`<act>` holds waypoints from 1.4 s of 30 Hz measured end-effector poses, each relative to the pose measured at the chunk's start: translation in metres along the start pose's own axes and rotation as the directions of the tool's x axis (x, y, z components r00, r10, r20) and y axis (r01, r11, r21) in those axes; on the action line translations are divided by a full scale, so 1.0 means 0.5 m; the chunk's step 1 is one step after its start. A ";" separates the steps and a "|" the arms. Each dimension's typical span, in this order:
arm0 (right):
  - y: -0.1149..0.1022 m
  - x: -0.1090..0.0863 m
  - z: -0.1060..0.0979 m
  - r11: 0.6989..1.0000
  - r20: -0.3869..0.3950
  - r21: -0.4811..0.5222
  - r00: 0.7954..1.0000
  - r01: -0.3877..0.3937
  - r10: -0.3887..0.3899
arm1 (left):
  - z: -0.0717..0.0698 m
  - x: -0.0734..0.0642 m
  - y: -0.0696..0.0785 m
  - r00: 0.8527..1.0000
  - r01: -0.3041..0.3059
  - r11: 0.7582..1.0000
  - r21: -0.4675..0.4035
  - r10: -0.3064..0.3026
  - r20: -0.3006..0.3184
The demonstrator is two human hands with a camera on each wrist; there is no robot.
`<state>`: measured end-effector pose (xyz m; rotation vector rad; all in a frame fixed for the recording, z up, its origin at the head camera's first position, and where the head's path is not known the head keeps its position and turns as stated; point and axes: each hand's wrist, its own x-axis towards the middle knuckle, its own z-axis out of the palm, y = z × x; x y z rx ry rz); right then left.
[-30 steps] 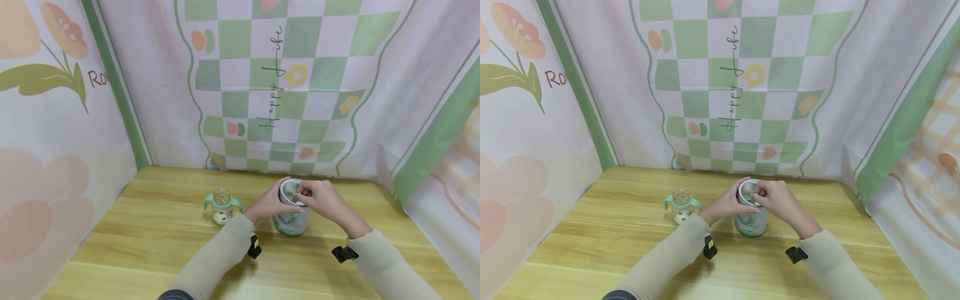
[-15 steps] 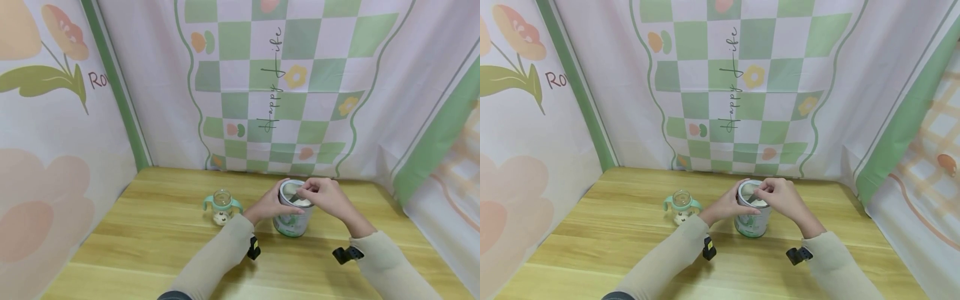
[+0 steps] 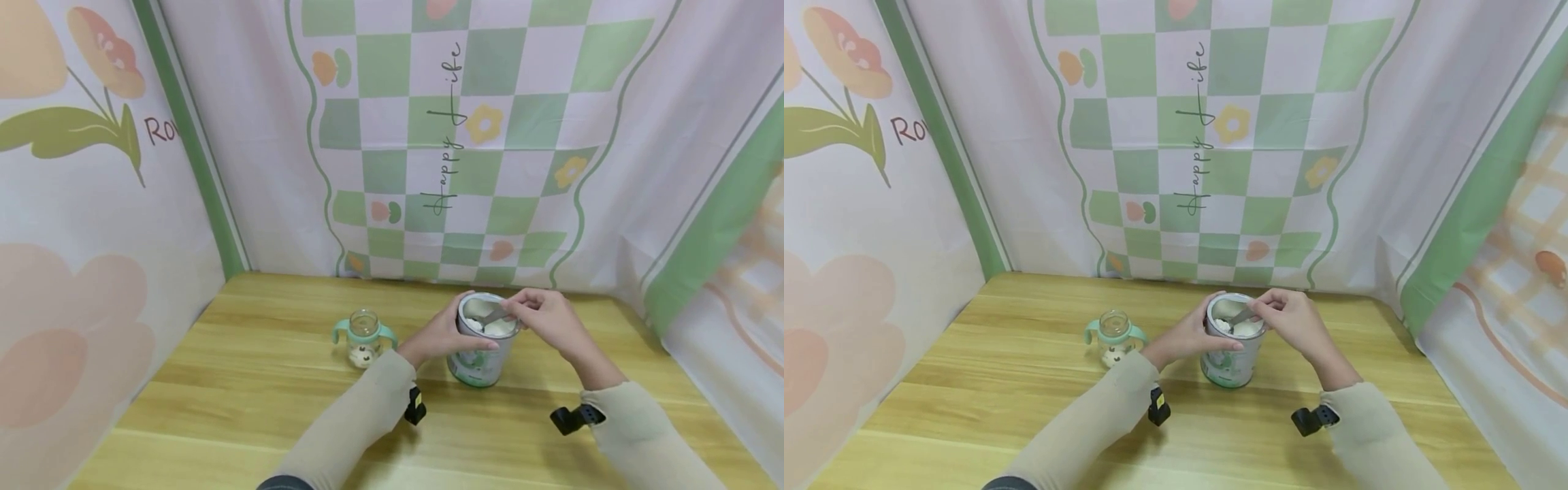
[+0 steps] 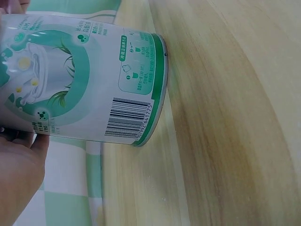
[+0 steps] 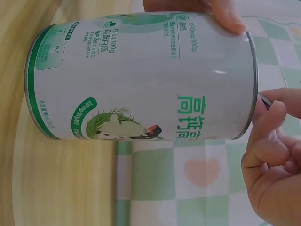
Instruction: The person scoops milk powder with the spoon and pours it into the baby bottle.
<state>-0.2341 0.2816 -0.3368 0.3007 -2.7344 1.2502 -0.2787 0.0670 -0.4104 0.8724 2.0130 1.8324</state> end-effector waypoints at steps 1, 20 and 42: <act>0.003 0.000 -0.001 1.000 -0.014 0.007 1.000 -0.003 0.003 | 0.000 0.000 0.000 1.000 -0.004 1.000 -0.004 0.004 0.002; 0.011 -0.011 0.010 0.990 -0.207 -0.070 0.969 0.124 -0.136 | -0.001 -0.003 0.003 0.999 -0.037 0.999 0.019 0.037 0.027; 0.042 0.000 0.000 0.857 -0.075 0.497 0.977 -0.138 0.201 | 0.001 -0.003 0.004 1.000 -0.027 0.999 0.044 0.027 -0.006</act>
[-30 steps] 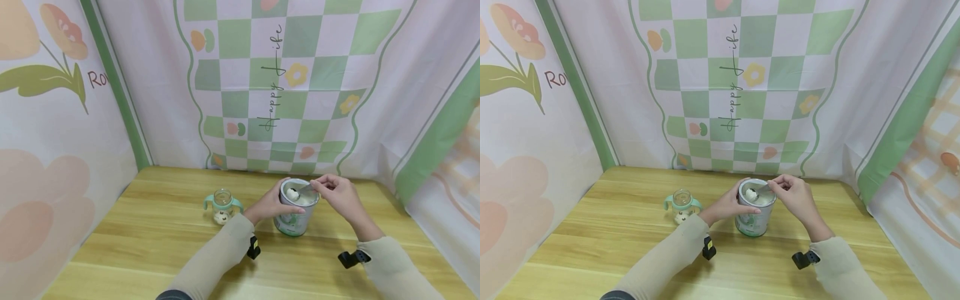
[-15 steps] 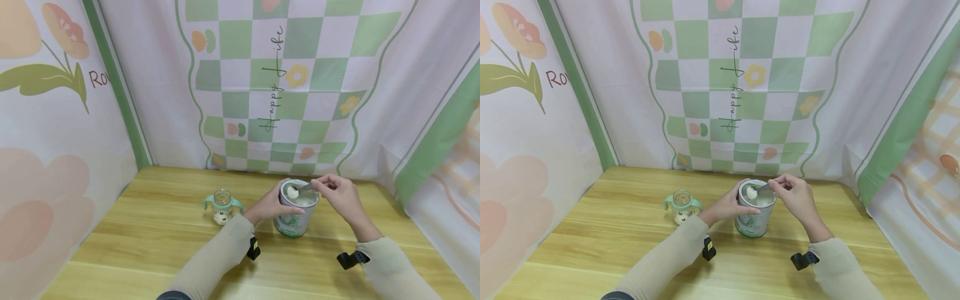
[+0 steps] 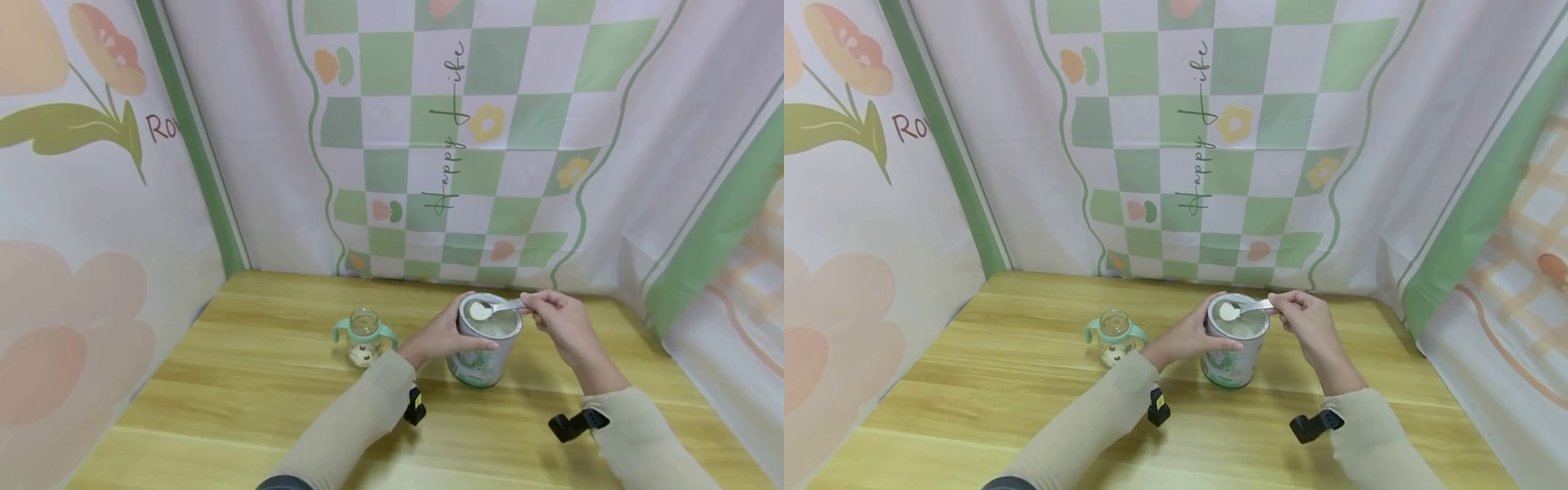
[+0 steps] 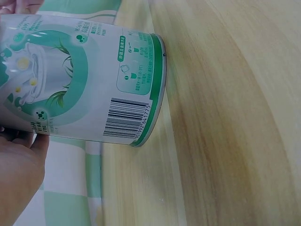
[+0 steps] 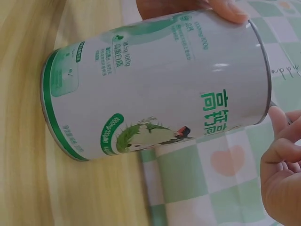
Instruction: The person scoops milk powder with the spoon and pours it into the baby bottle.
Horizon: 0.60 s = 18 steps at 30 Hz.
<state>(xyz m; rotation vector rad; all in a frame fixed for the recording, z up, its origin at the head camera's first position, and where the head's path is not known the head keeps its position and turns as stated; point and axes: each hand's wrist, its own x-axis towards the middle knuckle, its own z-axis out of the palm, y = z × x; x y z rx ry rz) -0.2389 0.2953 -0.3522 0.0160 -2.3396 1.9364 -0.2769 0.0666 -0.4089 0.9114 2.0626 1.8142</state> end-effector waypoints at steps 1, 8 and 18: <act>0.002 0.000 -0.001 1.000 0.002 0.023 1.000 -0.011 0.011 | 0.000 -0.001 0.001 1.000 0.003 1.000 0.004 -0.003 0.000; 0.008 0.000 0.003 0.993 0.024 0.114 1.000 -0.010 0.007 | 0.000 -0.001 0.000 1.000 -0.002 1.000 0.005 0.002 -0.007; 0.006 -0.002 0.006 0.994 -0.011 0.113 1.000 0.016 -0.015 | 0.001 -0.001 -0.005 0.997 0.064 0.997 0.042 -0.062 -0.054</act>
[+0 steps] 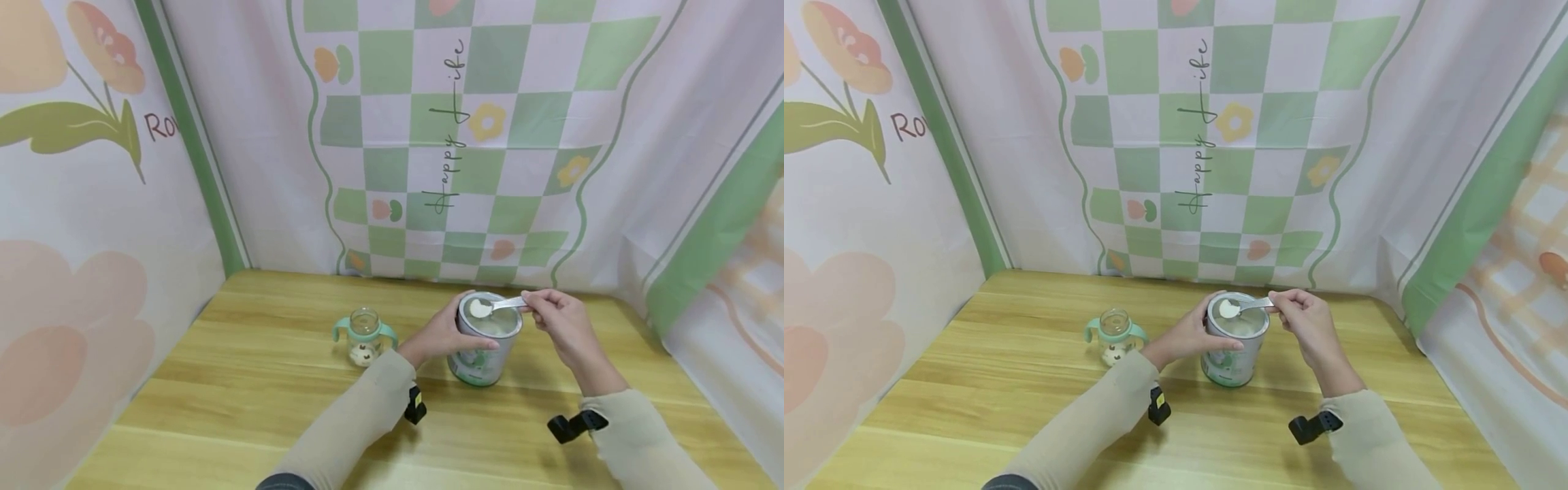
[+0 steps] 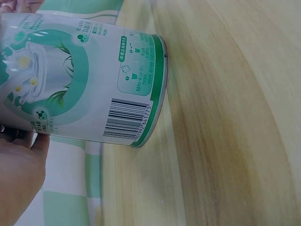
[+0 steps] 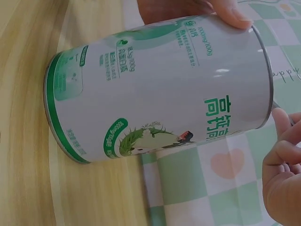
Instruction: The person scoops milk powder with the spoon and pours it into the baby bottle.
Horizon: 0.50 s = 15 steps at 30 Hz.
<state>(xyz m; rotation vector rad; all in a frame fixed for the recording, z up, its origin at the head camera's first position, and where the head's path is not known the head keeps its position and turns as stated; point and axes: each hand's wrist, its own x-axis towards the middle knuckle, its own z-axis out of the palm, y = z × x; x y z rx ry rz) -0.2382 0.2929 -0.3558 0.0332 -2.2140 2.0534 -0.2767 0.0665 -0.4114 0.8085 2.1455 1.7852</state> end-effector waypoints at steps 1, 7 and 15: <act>-0.001 0.000 0.000 1.000 -0.008 -0.007 1.000 0.009 -0.009 | 0.000 0.000 0.000 1.000 0.009 1.000 0.004 -0.009 -0.007; -0.003 0.000 0.001 0.999 -0.013 0.019 0.999 0.037 -0.037 | 0.000 0.000 -0.002 0.999 0.042 0.999 0.005 -0.042 -0.013; -0.003 -0.001 0.000 0.995 -0.001 0.090 0.999 0.039 -0.039 | -0.002 0.001 0.005 0.999 -0.019 1.000 -0.002 0.019 0.036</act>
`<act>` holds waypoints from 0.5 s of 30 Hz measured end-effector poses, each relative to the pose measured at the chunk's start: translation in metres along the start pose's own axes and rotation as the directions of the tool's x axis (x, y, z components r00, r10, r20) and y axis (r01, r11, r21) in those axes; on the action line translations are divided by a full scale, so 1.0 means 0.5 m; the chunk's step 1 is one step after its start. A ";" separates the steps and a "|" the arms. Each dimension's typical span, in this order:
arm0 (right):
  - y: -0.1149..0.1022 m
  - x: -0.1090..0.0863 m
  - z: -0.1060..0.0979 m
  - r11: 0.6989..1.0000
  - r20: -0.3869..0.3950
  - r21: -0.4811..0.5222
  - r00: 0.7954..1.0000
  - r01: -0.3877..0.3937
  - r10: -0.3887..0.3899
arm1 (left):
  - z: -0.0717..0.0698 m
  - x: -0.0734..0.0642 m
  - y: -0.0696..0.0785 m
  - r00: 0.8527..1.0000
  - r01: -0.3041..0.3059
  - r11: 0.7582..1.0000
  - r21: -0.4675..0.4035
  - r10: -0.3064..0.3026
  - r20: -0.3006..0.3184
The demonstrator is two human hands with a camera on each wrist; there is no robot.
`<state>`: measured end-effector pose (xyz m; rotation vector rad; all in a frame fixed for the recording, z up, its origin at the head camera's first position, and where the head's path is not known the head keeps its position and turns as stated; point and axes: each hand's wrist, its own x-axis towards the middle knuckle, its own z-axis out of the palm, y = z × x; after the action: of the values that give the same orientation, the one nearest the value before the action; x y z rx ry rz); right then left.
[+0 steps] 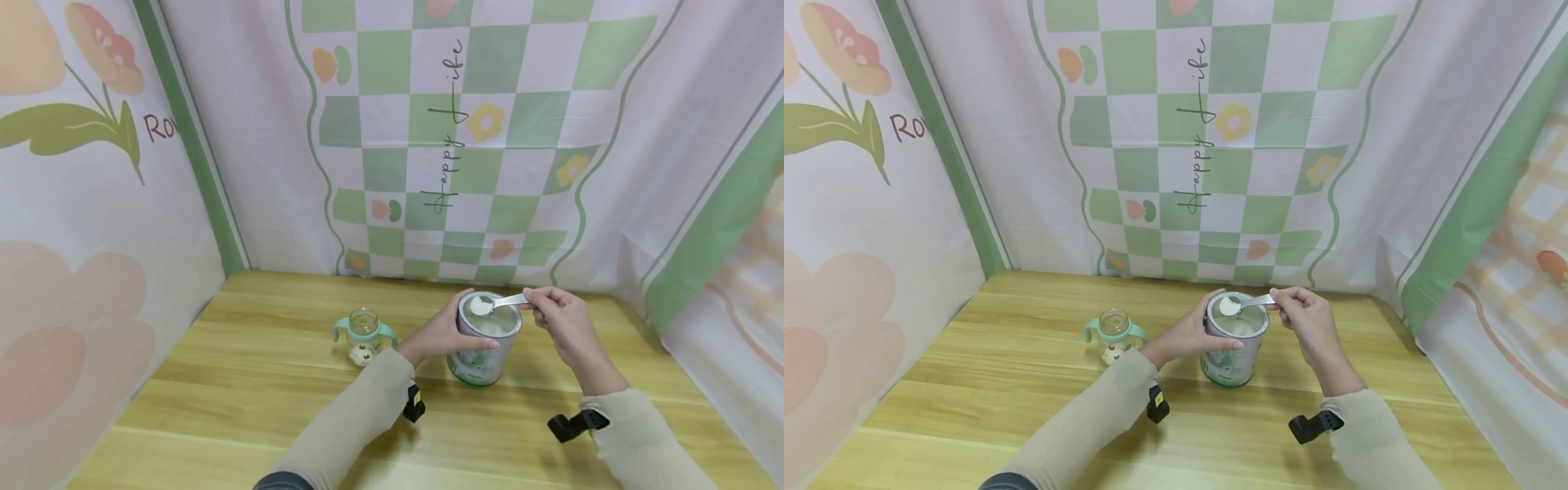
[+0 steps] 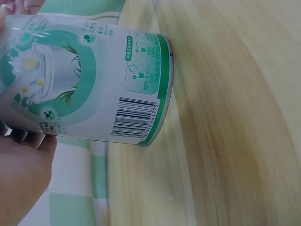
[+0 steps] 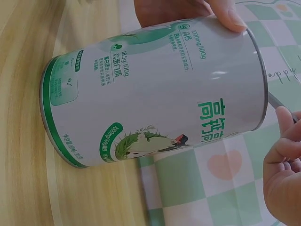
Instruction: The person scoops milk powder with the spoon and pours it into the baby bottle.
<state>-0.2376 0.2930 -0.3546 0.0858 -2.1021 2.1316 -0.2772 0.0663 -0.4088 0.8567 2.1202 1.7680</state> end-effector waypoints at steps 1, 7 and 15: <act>-0.001 0.000 0.000 1.000 -0.001 0.005 1.000 0.001 -0.001 | 0.000 0.000 0.000 1.000 -0.007 1.000 0.002 0.007 0.007; -0.007 -0.002 0.000 0.999 -0.001 0.037 1.000 0.010 -0.010 | -0.004 0.000 0.002 0.999 -0.041 0.999 0.010 0.041 0.033; -0.018 -0.001 0.004 0.998 0.017 0.054 1.000 0.025 -0.026 | -0.023 -0.014 0.013 0.996 0.093 0.992 0.084 -0.092 -0.013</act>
<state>-0.2362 0.2912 -0.3458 0.1376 -2.0429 2.1806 -0.2760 0.0536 -0.4010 0.7581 2.2167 1.6510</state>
